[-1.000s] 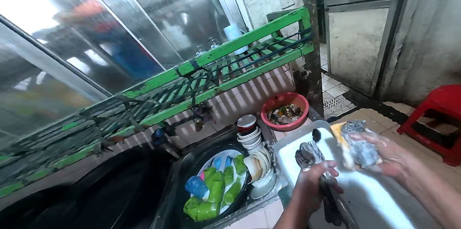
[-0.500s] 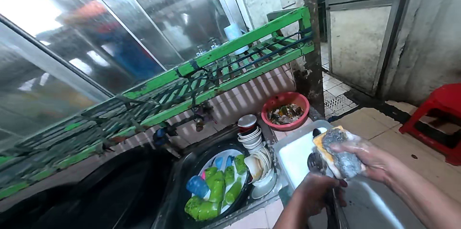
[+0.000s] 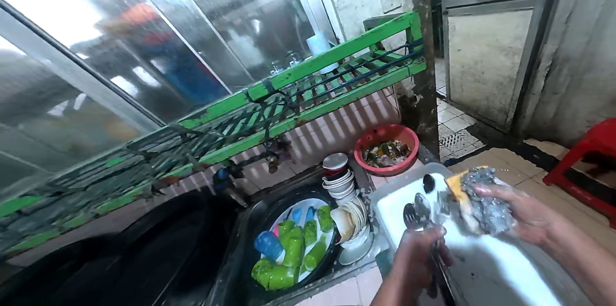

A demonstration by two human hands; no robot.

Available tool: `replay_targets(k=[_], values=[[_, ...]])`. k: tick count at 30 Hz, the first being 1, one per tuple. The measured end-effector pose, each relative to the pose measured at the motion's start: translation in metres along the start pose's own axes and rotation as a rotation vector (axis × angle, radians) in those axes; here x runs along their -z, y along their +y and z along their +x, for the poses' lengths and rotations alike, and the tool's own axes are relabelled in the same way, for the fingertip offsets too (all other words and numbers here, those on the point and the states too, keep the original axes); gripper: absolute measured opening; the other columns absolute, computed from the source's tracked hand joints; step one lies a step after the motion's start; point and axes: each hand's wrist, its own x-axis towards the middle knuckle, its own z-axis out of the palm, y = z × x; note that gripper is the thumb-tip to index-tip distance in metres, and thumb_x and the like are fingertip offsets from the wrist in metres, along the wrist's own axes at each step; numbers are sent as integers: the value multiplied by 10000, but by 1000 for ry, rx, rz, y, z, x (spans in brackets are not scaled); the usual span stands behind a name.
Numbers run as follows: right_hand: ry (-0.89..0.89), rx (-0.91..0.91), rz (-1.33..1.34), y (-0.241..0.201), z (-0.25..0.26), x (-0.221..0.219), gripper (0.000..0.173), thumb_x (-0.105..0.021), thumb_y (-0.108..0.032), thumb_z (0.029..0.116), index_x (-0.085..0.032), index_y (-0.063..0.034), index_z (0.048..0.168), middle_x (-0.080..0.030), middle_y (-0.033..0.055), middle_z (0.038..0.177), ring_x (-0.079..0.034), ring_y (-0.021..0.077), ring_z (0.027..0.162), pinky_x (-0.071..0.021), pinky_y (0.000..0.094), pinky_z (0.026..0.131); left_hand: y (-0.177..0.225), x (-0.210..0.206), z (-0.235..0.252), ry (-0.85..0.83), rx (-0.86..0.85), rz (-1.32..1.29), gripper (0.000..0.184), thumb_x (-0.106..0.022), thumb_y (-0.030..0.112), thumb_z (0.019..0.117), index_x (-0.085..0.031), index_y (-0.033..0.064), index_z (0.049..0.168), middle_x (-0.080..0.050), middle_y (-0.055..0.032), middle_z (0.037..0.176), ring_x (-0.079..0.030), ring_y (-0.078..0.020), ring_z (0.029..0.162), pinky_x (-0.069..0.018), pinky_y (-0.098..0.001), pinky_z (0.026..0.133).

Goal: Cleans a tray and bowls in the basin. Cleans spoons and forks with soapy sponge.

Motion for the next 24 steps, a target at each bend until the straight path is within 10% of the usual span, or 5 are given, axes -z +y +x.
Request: replay_targets(k=[3,6,18,24], values=[[28,8,-510,14,-9,-16,681,-753,-230,830,-454,-88,1424,-669,90,1138,-687,175,976,-596,366,835,-4,-9,0,108,-103,91,58,-601,34,981,-592,-19,959,-602,-54,639,-599,-131,524,-546,-281,524],[140,101,-1033,20,5,-21,627,-808,-244,872,-559,-29,1406,-610,233,1350,-581,354,1275,-438,528,1106,-9,-14,-2,117,-122,149,75,-584,24,976,-594,-3,907,-581,-31,607,-575,-112,497,-523,-262,497],[365,305,-1048,25,31,-8,578,-775,-165,902,-552,-2,1410,-630,274,1306,-611,425,1224,-458,612,1060,-8,-15,-7,238,34,188,157,-610,54,987,-610,-7,842,-563,-31,575,-550,-104,458,-493,-245,459],[147,-2,-1081,16,19,-15,801,-692,-500,939,-390,-62,1537,-563,267,1397,-561,397,1289,-423,580,1099,-1,-8,-16,48,-6,22,199,-583,84,1010,-621,8,830,-596,-42,607,-579,-112,483,-521,-250,478]])
